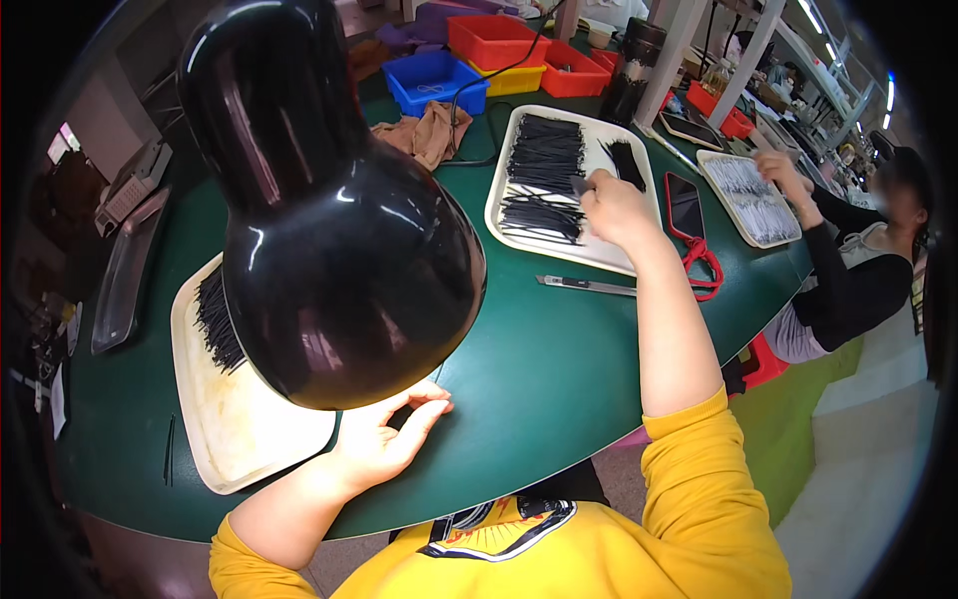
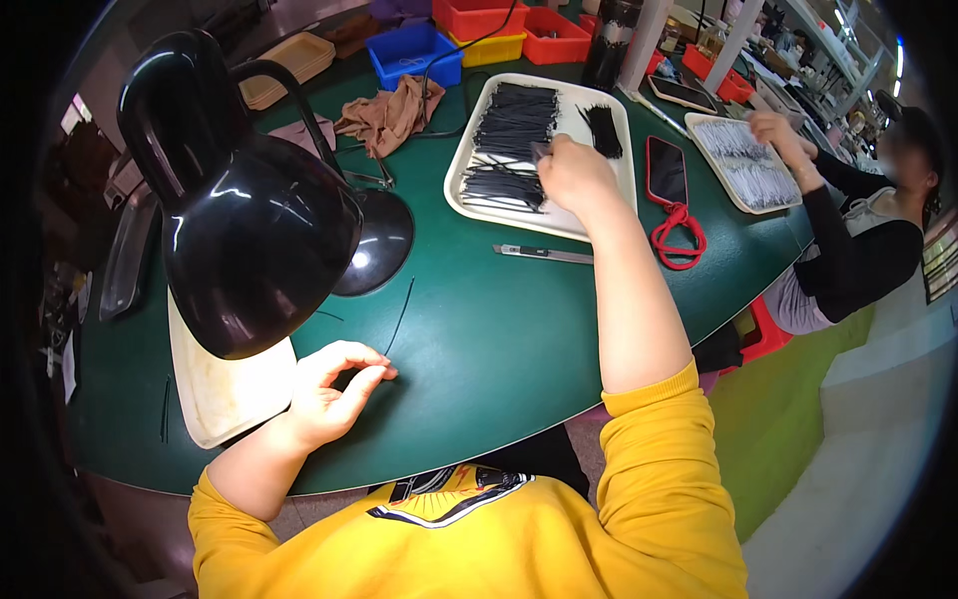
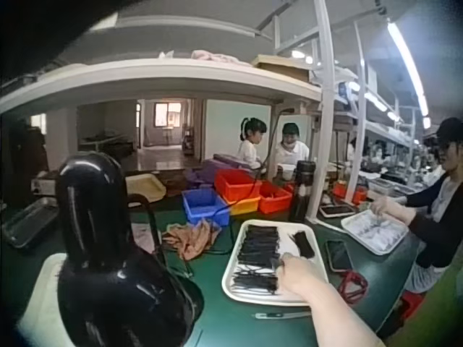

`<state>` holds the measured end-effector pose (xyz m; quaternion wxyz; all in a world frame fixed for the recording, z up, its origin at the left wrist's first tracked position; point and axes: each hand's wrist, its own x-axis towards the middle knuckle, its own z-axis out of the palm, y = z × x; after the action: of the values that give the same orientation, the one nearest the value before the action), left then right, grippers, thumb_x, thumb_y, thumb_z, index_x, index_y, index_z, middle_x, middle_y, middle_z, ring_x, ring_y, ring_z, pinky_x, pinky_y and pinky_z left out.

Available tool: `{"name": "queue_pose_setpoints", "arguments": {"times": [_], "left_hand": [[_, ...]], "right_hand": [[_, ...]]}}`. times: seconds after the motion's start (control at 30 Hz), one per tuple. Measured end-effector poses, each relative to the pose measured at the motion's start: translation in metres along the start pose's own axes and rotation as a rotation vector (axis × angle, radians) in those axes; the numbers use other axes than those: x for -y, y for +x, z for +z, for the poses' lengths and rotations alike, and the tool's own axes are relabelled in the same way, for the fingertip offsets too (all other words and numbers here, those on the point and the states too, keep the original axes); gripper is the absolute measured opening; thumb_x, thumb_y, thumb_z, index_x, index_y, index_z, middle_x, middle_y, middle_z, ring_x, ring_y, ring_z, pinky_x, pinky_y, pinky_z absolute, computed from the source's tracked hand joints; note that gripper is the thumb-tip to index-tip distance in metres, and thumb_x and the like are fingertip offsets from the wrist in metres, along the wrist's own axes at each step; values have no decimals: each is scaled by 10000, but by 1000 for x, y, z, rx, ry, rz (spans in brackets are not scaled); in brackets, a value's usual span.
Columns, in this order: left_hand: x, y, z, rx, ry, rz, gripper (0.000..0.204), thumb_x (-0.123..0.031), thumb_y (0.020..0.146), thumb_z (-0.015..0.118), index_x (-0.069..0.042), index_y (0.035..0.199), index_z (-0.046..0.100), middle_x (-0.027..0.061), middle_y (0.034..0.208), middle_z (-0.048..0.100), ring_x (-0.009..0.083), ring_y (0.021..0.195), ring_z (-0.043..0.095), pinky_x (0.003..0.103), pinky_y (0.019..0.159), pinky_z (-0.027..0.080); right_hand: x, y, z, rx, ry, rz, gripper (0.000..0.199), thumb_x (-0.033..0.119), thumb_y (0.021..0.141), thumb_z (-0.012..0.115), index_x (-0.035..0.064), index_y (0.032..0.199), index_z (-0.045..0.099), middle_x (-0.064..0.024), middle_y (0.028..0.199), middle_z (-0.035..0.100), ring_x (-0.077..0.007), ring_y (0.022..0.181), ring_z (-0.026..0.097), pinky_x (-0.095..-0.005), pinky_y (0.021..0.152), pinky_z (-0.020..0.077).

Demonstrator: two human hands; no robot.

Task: Assembling or sorting small electronic components on a production line workstation.

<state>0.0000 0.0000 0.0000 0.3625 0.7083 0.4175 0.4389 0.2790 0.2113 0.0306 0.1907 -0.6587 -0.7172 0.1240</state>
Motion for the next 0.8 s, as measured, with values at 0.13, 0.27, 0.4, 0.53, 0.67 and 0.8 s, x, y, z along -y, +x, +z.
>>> {"name": "queue_pose_setpoints", "arguments": {"times": [0.13,0.27,0.4,0.53,0.67,0.8], "left_hand": [[-10,3,1,-7,35,2,42,24,815,592,35,855,596,99,779,636,148,695,638,240,655,509],[-11,-3,-3,30,22,-27,16,31,797,589,31,808,600,112,756,631,156,655,631,247,624,506],[-4,4,-3,1,82,247,107,38,771,593,19,876,606,125,831,628,188,725,637,270,687,504],[-9,4,0,-27,139,220,195,-15,729,675,13,910,607,126,840,641,228,730,632,280,674,496],[-6,4,3,-25,106,205,193,-1,731,673,12,911,603,124,843,640,232,733,632,277,670,496],[-9,4,-2,-2,146,230,176,76,747,620,22,911,589,129,881,617,184,750,639,262,691,516]], "right_hand": [[7,-7,-13,-26,90,-27,248,175,834,457,-16,934,580,-153,836,636,-217,738,632,-348,685,500],[23,-14,4,353,435,-186,226,164,824,455,7,910,593,-122,805,627,-221,729,610,-336,684,489],[42,-26,17,250,80,-371,263,174,784,452,46,942,619,-177,910,627,-345,868,595,-422,770,464],[36,-20,29,174,37,-378,254,184,813,477,38,968,615,-178,916,621,-339,873,588,-395,776,461],[23,-1,43,-74,77,-432,239,128,765,490,35,935,630,-158,911,617,-333,874,585,-420,789,461],[21,3,47,-198,125,-513,217,95,762,506,36,938,619,-146,907,607,-336,866,578,-414,783,462]]}}
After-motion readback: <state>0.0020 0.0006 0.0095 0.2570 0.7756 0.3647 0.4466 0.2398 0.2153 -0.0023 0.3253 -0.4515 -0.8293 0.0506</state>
